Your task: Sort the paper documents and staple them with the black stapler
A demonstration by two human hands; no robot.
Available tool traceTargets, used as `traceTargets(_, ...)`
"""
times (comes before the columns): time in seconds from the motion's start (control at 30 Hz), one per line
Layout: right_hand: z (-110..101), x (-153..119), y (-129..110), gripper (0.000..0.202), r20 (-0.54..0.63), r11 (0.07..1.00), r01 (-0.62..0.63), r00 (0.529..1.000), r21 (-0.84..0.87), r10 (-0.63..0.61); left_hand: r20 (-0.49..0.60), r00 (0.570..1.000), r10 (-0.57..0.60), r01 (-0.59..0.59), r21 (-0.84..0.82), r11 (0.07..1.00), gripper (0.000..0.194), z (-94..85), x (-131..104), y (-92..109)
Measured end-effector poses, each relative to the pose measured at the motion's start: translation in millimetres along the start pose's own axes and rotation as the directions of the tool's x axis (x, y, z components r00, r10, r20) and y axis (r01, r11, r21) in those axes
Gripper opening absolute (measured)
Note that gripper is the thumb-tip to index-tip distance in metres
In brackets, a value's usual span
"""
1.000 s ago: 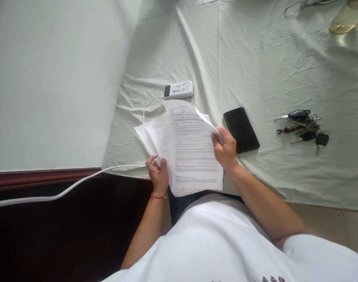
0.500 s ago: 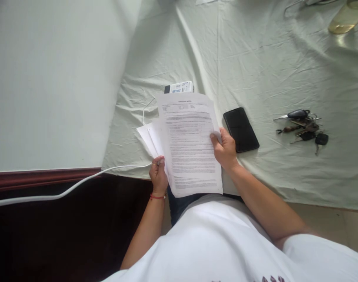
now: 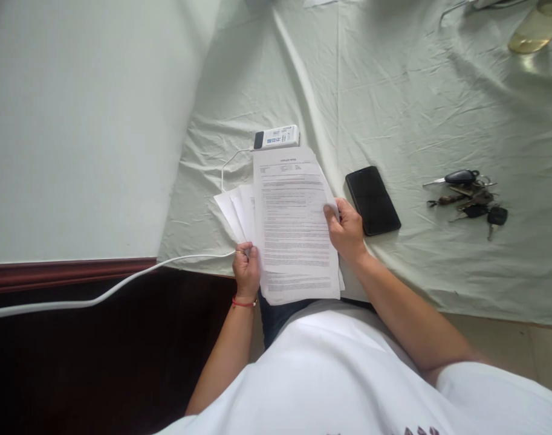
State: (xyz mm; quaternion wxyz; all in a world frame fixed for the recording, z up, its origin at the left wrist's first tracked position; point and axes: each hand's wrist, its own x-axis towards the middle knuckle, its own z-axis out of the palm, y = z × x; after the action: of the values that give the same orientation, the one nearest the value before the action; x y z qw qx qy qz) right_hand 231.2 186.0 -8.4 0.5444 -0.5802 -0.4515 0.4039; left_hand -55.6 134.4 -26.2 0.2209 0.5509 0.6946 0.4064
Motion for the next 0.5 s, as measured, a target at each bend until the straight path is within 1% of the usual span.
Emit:
traceTargets(0.13,-1.1,1.0,-3.2,0.042,-0.024,0.996,0.069,0.997,-0.057,-0.071,-0.028,1.000,-0.006,0.006,-0.013,1.000,0.051,1.6,0.5,-1.7)
traceTargets(0.2,-1.8,1.1,-4.8,0.044,-0.040,0.994,0.085,0.995,-0.067,-0.088,-0.044,0.999,-0.015,0.014,-0.018,1.000,0.053,2.5,0.7,-2.3)
traceTargets(0.27,-2.3,0.7,-6.0,0.047,-0.057,0.995,0.074,0.995,-0.069,-0.078,-0.074,0.997,-0.016,0.016,-0.001,1.000,0.053,3.4,1.0,-2.2)
traceTargets(0.37,-2.3,-0.4,-6.7,0.049,-0.050,0.998,0.021,0.998,-0.051,-0.023,-0.116,0.993,0.016,-0.011,0.048,0.999,0.049,4.5,1.4,-0.5)
traceTargets(0.43,-2.1,-1.2,-7.1,0.049,-0.032,0.998,-0.002,0.999,-0.059,0.000,-0.125,0.991,0.040,-0.031,0.080,0.996,0.047,5.1,1.5,1.0)
traceTargets(0.5,-1.9,-2.0,-8.1,0.048,-0.024,0.995,0.005,1.000,-0.102,-0.008,-0.124,0.991,0.055,-0.042,0.106,0.994,0.045,5.6,1.5,2.2)
